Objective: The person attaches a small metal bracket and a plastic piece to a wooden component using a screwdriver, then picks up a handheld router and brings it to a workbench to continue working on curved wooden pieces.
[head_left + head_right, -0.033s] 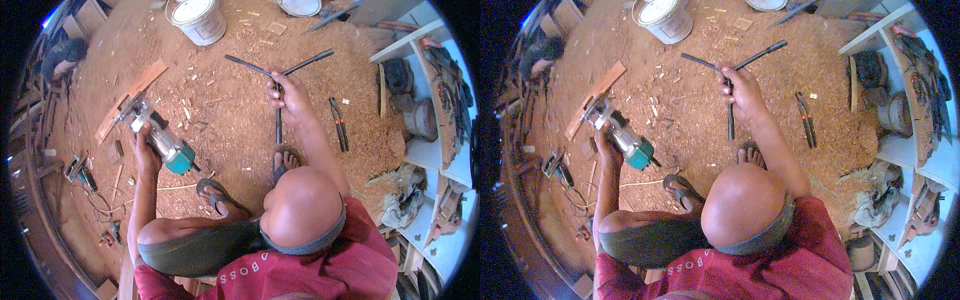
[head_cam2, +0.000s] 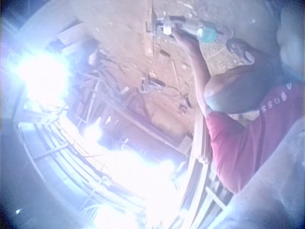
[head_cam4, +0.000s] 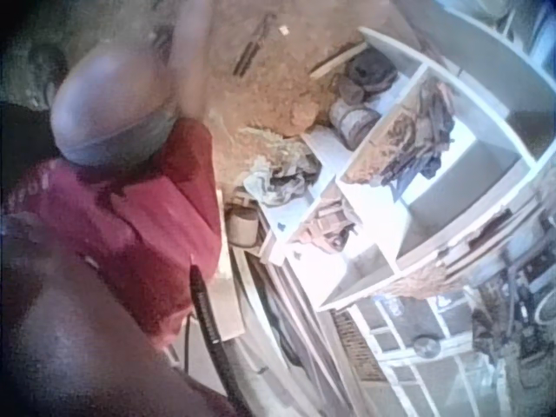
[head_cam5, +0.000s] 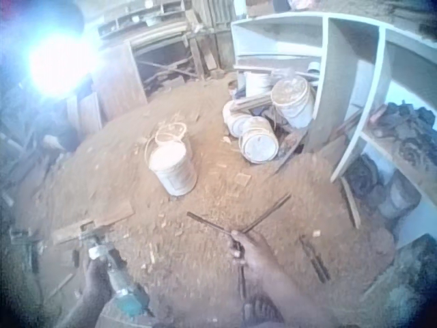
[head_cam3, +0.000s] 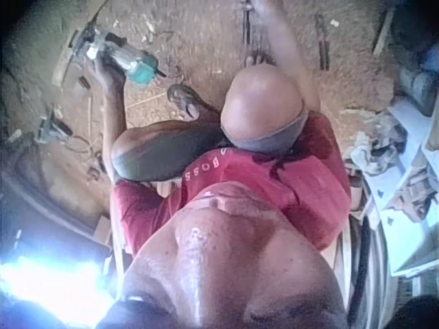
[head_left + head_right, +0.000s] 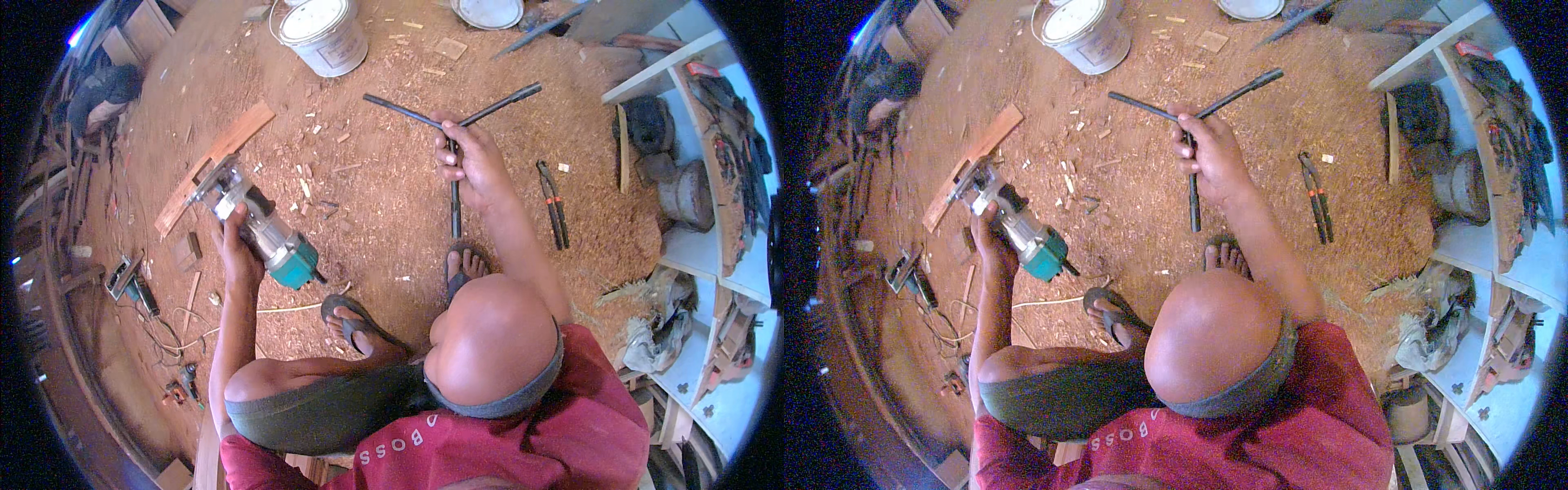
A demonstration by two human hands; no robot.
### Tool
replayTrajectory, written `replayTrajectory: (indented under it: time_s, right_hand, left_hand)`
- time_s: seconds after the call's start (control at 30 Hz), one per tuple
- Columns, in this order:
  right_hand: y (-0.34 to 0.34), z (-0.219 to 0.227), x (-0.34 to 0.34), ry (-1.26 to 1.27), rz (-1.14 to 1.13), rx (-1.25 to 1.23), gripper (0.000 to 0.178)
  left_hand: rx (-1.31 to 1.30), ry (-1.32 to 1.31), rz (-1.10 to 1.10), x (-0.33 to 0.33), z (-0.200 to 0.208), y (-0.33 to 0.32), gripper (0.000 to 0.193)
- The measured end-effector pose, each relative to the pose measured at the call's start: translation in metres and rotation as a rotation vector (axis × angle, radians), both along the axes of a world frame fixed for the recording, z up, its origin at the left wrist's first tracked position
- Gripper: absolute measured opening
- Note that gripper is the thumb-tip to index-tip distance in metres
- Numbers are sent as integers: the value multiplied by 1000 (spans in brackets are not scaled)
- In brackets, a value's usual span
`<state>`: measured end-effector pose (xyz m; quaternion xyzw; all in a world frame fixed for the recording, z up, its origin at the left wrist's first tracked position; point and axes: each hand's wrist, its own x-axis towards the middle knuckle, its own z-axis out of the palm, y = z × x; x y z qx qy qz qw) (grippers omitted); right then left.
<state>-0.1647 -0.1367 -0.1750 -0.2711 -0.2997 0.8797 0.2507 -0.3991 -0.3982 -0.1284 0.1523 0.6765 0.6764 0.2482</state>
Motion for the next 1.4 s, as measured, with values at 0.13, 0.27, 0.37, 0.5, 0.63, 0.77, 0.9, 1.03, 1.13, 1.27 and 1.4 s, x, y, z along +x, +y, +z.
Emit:
replayTrajectory:
  time_s: [0.13,0.27,0.37,0.5,0.63,0.77,0.9,1.03,1.13,1.27,1.4]
  right_hand:
    - [-6,1,1,-27,55,26,26]
    - [-15,7,5,-55,113,82,25]
    - [-21,9,9,-48,147,131,24]
    - [-27,21,12,-78,226,127,22]
    - [-35,28,14,-83,383,86,20]
    - [-45,34,7,-85,505,5,18]
    - [-50,33,3,-57,593,-75,18]
    - [-55,28,2,-69,601,-107,19]
    - [-58,29,1,-95,607,-159,18]
    - [-61,26,1,-115,601,-229,16]
    - [-62,23,1,-106,599,-269,16]
  left_hand:
    - [-9,37,-16,12,9,3,48]
    - [2,74,-65,13,3,5,49]
    - [-5,100,-45,13,0,9,50]
    - [-4,49,4,9,-4,7,47]
    - [-39,55,-41,0,-17,2,45]
    - [56,5,-147,10,-8,5,56]
    - [104,-4,-260,9,-3,1,56]
    - [77,-7,-282,17,7,4,59]
    - [107,-18,-295,11,1,-4,51]
    - [102,44,-305,7,-2,-5,50]
    - [53,138,-330,5,-2,-5,51]
